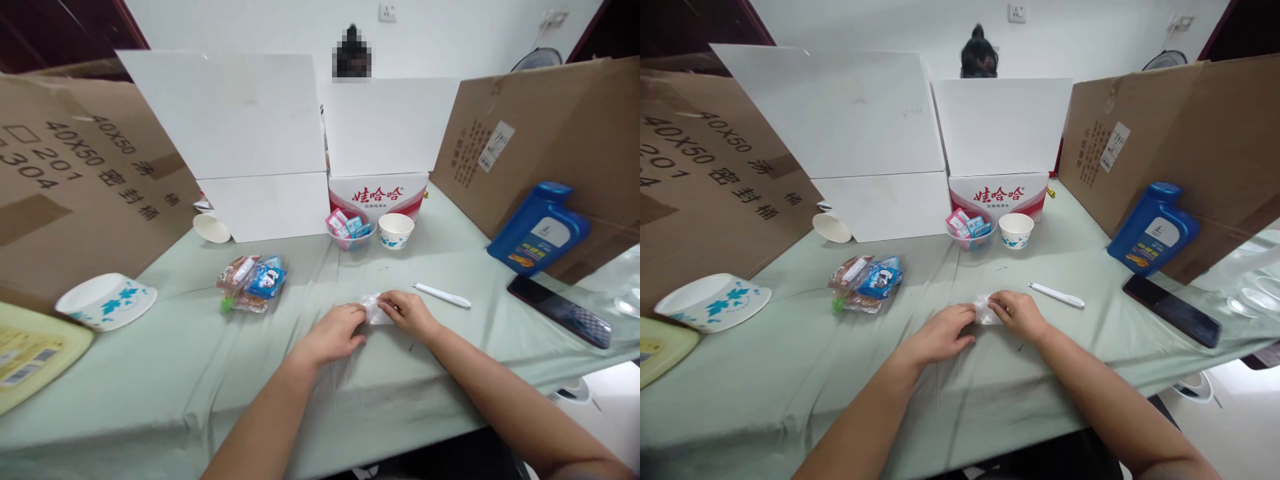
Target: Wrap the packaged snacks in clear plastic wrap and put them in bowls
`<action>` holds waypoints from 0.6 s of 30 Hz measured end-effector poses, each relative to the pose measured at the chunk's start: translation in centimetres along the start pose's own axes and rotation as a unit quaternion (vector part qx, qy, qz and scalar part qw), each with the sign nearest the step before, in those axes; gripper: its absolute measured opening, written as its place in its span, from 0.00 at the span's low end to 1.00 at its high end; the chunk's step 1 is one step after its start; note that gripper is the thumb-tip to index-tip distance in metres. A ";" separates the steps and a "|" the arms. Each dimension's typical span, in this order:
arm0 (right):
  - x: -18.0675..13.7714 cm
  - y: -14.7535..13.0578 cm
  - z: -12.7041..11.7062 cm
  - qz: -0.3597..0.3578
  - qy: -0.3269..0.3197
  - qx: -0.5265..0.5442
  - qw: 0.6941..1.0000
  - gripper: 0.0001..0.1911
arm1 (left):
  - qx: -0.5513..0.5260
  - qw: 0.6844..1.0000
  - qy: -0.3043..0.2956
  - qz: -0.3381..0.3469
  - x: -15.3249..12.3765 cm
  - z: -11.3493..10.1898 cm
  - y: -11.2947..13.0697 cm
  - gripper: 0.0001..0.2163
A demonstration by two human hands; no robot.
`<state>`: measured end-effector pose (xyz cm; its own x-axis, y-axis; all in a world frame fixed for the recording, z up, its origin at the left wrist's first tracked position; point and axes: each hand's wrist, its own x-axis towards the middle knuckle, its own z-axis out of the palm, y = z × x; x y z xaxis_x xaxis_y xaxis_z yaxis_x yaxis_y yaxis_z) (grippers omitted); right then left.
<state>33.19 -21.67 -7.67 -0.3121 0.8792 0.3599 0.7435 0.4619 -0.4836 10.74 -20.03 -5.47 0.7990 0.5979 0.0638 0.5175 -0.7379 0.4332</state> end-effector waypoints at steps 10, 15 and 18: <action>1.9 -0.5 2.0 0.104 -0.059 -0.163 0.979 0.10 | -0.025 0.997 0.033 -0.070 -0.4 0.0 0.5 0.17; 2.3 -0.4 1.2 0.113 -0.063 -0.196 0.972 0.11 | 0.046 0.998 0.029 -0.023 -0.1 0.3 1.0 0.16; 2.4 0.0 0.0 0.091 0.011 -0.214 0.973 0.09 | 0.064 0.997 0.024 -0.028 0.1 0.5 0.9 0.13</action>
<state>32.46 -19.59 -6.79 -0.1438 0.9367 0.3192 0.9644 0.2050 -0.1669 11.42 -20.84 -5.53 0.7537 0.6513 0.0879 0.5982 -0.7352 0.3189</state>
